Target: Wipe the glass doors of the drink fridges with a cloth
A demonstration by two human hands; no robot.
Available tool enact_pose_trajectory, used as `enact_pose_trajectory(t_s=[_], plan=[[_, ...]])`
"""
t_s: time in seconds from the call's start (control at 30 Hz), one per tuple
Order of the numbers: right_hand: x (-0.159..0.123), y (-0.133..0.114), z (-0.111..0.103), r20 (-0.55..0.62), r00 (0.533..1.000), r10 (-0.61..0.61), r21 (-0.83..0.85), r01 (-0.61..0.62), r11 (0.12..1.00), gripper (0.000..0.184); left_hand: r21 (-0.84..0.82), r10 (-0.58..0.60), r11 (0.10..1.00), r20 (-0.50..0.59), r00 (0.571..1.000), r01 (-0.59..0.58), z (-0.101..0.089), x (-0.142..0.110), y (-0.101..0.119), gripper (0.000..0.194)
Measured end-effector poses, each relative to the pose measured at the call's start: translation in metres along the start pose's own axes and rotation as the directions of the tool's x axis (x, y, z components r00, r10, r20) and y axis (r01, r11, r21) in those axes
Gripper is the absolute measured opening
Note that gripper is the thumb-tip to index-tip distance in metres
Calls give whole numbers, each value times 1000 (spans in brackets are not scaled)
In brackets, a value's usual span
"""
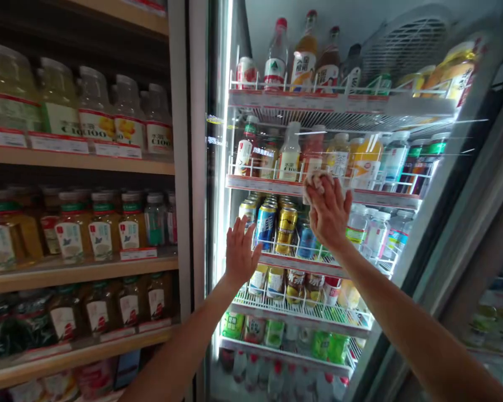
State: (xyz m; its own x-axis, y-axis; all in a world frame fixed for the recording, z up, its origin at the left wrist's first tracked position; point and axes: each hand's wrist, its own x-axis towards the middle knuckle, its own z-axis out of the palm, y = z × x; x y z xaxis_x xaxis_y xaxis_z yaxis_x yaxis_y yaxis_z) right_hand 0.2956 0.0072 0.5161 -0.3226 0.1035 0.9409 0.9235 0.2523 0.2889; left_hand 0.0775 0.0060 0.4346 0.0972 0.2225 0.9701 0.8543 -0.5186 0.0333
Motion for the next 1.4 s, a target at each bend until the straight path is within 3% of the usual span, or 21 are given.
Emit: enact_pose_trajectory(t_s=[0.07, 0.13, 0.2, 0.3, 0.37, 0.43, 0.5, 0.53, 0.57, 0.63, 0.7, 0.73, 0.8, 0.87, 0.9, 0.97, 1.07, 1.13, 1.27, 1.33, 1.4], plan=[[-11, 2, -3, 42, 996, -77, 4, 77, 997, 61, -13, 4, 1000, -1, 1000, -4, 3, 0, 4, 51], [-26, 2, -5, 157, 949, -275, 42, 271, 962, 61, -21, 15, 1000, 3, 1000, -15, 6, 0, 8, 52], [-33, 7, -7, 208, 920, -333, 51, 330, 943, 60, -24, 21, 999, 6, 1000, -21, 9, 1, 12, 52], [-26, 24, -13, 85, 995, -49, -47, 53, 997, 61, -30, 25, 999, -10, 1000, -25, 13, 4, 20, 52], [-27, 32, -15, 16, 998, 68, -69, -67, 995, 63, -40, 33, 999, -18, 999, -34, 16, 6, 27, 52], [-39, 32, -17, 77, 995, -67, -32, 70, 997, 66, -50, 49, 997, -17, 999, -50, 19, 7, 35, 53], [-53, 33, -18, 183, 939, -292, 38, 290, 956, 67, -57, 73, 996, -9, 997, -73, 23, 9, 43, 53], [-56, 35, -20, 210, 916, -343, 56, 339, 939, 67, -59, 83, 995, -9, 997, -83, 24, 10, 46, 53], [-55, 40, -22, 209, 923, -323, 49, 320, 946, 67, -62, 91, 994, -12, 996, -92, 26, 11, 49, 53], [-45, 53, -27, 119, 988, -101, -15, 104, 994, 66, -76, 101, 992, -19, 995, -102, 29, 15, 55, 54], [-36, 64, -32, 1, 993, 117, -50, -116, 992, 66, -94, 106, 990, -26, 994, -108, 32, 18, 62, 55], [-36, 66, -34, -11, 990, 137, -51, -137, 989, 66, -102, 108, 989, -27, 994, -110, 34, 19, 65, 55], [-46, 65, -34, 86, 996, -19, -32, 22, 999, 66, -109, 120, 987, -22, 993, -121, 37, 22, 71, 55], [-59, 62, -34, 213, 948, -237, 10, 241, 971, 64, -107, 143, 984, -16, 990, -143, 39, 23, 75, 56], [-62, 63, -34, 240, 930, -278, 15, 283, 959, 64, -103, 155, 982, -14, 988, -155, 40, 24, 77, 56], [-57, 72, -36, 205, 964, -172, -32, 182, 983, 63, -95, 166, 981, -17, 986, -167, 42, 26, 79, 56], [-38, 89, -43, 40, 991, 127, -109, -122, 987, 63, -87, 154, 984, -26, 988, -156, 46, 26, 81, 56], [-38, 91, -46, 36, 991, 128, -113, -123, 986, 63, -87, 152, 984, -25, 988, -154, 49, 23, 83, 57], [-60, 94, -48, 217, 958, -189, -50, 204, 978, 63, -71, 185, 980, -7, 983, -185, 52, 19, 85, 56], [-62, 107, -49, 144, 985, -93, -97, 108, 989, 62, -64, 197, 978, -10, 980, -197, 52, 20, 84, 56], [-59, 125, -50, -58, 987, 152, -156, -159, 975, 61, -61, 187, 980, -23, 982, -188, 52, 24, 85, 55]])
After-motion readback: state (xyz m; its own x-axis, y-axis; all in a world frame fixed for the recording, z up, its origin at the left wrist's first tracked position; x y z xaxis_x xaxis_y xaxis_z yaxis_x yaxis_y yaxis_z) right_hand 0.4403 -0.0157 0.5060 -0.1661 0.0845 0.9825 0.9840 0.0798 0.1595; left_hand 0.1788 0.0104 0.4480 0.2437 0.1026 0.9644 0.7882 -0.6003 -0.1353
